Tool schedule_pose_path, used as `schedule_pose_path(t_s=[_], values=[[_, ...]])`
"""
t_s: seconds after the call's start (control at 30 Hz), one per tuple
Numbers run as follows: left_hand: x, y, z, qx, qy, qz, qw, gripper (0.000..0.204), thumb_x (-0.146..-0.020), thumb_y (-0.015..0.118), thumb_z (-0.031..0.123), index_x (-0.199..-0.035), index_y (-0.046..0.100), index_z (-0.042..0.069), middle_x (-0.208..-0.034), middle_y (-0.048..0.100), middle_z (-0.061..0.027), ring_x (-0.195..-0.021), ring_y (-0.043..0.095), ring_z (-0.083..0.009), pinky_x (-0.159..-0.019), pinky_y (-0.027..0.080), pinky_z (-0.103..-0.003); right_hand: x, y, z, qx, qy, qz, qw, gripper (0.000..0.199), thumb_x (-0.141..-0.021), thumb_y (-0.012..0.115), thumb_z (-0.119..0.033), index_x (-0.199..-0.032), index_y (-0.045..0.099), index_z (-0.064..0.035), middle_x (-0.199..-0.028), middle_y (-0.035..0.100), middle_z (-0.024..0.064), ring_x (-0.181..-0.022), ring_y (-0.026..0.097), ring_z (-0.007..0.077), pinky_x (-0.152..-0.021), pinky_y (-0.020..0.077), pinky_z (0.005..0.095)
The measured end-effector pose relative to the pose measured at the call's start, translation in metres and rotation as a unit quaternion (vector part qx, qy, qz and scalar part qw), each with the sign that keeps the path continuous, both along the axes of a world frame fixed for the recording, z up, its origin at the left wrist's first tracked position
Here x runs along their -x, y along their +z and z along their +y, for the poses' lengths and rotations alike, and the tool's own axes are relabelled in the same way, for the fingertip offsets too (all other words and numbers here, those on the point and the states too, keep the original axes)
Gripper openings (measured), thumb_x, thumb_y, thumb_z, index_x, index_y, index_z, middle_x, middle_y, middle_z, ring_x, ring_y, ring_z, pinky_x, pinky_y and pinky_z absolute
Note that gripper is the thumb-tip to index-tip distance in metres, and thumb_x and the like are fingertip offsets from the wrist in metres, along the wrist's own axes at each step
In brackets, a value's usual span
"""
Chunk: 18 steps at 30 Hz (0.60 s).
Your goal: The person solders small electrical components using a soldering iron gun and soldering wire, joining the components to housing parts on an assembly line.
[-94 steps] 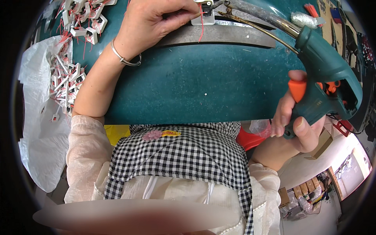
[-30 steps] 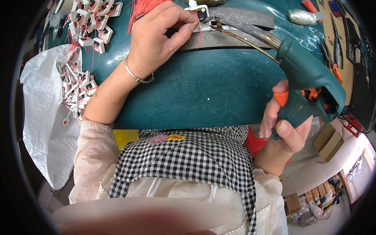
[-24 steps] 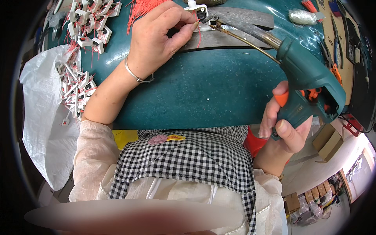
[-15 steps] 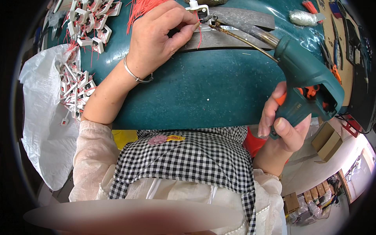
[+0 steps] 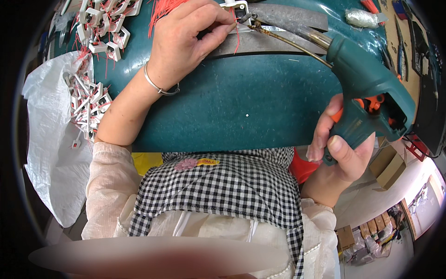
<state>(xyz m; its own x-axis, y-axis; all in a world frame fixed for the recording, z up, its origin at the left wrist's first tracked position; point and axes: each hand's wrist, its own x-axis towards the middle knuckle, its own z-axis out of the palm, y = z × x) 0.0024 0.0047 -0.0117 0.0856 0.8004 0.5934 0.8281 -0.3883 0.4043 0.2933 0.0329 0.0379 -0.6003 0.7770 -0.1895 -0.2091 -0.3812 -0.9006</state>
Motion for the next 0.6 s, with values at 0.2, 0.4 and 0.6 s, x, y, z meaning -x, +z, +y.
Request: schedule_pose_path(t_s=[0.2,0.4,0.6], values=[[0.007,-0.014,0.022,-0.201,-0.088,0.031,0.975,0.013,-0.073,0.068,0.007,-0.083,0.060,0.009,-0.076,0.055,-0.0073,-0.067,0.056,-0.0266,-0.059,0.044,-0.035,0.001,0.008,0.002,-0.021,-0.012,-0.035,0.999,0.048,-0.077,0.069,-0.017,-0.104,0.037,0.0071,-0.063,0.049,0.0124,-0.042,0.050,0.0153,-0.038,0.0453,0.0232],[0.009,-0.014,0.019,-0.192,-0.086,0.028,0.977,0.013,-0.074,0.068,0.008,-0.084,0.060,0.009,-0.077,0.055,-0.0068,-0.068,0.056,-0.0263,-0.060,0.044,-0.034,0.006,0.013,0.001,-0.024,-0.045,-0.056,0.997,0.054,-0.070,0.072,-0.018,-0.102,0.043,0.0149,-0.057,0.052,0.0131,-0.040,0.049,0.0154,-0.037,0.0435,0.0239],[0.007,-0.007,0.013,-0.153,-0.058,0.074,0.984,0.013,-0.075,0.067,0.009,-0.086,0.060,0.010,-0.081,0.056,-0.0055,-0.073,0.057,-0.0249,-0.065,0.044,-0.033,-0.011,0.009,0.012,-0.011,-0.011,0.037,0.999,0.075,-0.078,0.066,-0.016,-0.130,0.023,0.0180,-0.066,0.049,0.0101,-0.042,0.050,0.0143,-0.035,0.0456,0.0223]])
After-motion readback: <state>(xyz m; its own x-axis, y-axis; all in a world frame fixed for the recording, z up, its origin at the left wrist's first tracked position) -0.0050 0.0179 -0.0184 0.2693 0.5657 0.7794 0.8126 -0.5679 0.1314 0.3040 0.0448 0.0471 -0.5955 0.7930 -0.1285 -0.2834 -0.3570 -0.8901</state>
